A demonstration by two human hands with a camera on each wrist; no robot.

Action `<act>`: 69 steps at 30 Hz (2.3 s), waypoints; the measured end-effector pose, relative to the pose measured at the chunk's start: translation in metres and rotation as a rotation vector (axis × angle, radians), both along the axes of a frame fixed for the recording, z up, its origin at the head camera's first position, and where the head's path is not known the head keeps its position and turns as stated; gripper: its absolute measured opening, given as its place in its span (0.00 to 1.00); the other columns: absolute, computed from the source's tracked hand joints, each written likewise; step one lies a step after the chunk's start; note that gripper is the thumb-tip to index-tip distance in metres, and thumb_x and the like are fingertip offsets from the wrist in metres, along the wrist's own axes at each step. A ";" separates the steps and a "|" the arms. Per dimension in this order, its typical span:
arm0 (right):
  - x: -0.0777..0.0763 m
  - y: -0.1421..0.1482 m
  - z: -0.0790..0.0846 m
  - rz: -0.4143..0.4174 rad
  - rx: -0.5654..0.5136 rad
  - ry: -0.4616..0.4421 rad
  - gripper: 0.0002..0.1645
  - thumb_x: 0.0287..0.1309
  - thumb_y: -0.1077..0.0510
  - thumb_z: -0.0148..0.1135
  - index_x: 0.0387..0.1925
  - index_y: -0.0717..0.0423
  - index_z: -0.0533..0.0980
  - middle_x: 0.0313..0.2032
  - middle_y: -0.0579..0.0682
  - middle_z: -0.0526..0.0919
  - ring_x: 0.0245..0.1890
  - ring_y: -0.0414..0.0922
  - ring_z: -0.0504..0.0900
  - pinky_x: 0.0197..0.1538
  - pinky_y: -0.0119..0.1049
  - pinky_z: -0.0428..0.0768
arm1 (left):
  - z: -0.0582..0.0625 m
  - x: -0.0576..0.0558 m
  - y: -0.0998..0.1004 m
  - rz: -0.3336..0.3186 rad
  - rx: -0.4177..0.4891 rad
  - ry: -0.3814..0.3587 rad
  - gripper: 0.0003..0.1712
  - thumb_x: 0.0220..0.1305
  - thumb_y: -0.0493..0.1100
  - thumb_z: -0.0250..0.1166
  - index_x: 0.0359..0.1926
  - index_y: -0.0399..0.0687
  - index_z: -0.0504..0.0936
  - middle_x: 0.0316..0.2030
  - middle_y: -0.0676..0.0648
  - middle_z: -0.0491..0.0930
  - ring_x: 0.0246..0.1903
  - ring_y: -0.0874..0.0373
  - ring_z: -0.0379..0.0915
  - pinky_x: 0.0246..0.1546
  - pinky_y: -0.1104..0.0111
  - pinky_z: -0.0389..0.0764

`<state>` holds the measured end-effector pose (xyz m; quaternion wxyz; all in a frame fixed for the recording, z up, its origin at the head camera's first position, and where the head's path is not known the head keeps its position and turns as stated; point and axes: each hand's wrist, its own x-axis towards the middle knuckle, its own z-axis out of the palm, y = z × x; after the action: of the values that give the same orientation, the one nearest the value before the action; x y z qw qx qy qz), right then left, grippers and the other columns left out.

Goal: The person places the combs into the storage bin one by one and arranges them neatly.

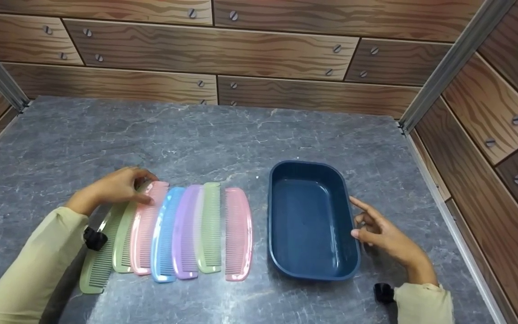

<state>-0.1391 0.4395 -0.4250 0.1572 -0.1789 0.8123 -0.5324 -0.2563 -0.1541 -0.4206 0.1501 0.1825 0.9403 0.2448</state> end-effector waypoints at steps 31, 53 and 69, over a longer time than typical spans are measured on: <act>0.000 0.001 -0.004 0.022 -0.049 -0.036 0.41 0.66 0.72 0.43 0.75 0.55 0.41 0.36 0.40 0.74 0.23 0.45 0.66 0.25 0.46 0.64 | 0.001 -0.002 0.005 0.011 0.067 -0.087 0.28 0.46 0.43 0.73 0.50 0.40 0.78 0.38 0.45 0.75 0.42 0.51 0.66 0.47 0.60 0.70; -0.002 0.001 -0.006 0.092 -0.152 -0.070 0.42 0.66 0.74 0.40 0.76 0.55 0.39 0.33 0.39 0.72 0.18 0.48 0.65 0.19 0.45 0.67 | 0.008 0.002 -0.005 0.007 0.183 -0.152 0.31 0.50 0.40 0.69 0.54 0.34 0.69 0.37 0.41 0.78 0.34 0.56 0.73 0.34 0.70 0.74; -0.004 0.002 -0.007 0.136 -0.226 -0.092 0.42 0.67 0.75 0.39 0.76 0.55 0.37 0.30 0.36 0.69 0.21 0.55 0.55 0.22 0.49 0.56 | 0.013 0.007 -0.008 0.014 0.591 -0.345 0.31 0.56 0.29 0.62 0.59 0.37 0.59 0.43 0.30 0.82 0.33 0.57 0.83 0.36 0.67 0.83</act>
<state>-0.1430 0.4417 -0.4321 0.2089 -0.2257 0.7249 -0.6164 -0.2497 -0.1621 -0.4077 0.2460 0.1674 0.7907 0.5350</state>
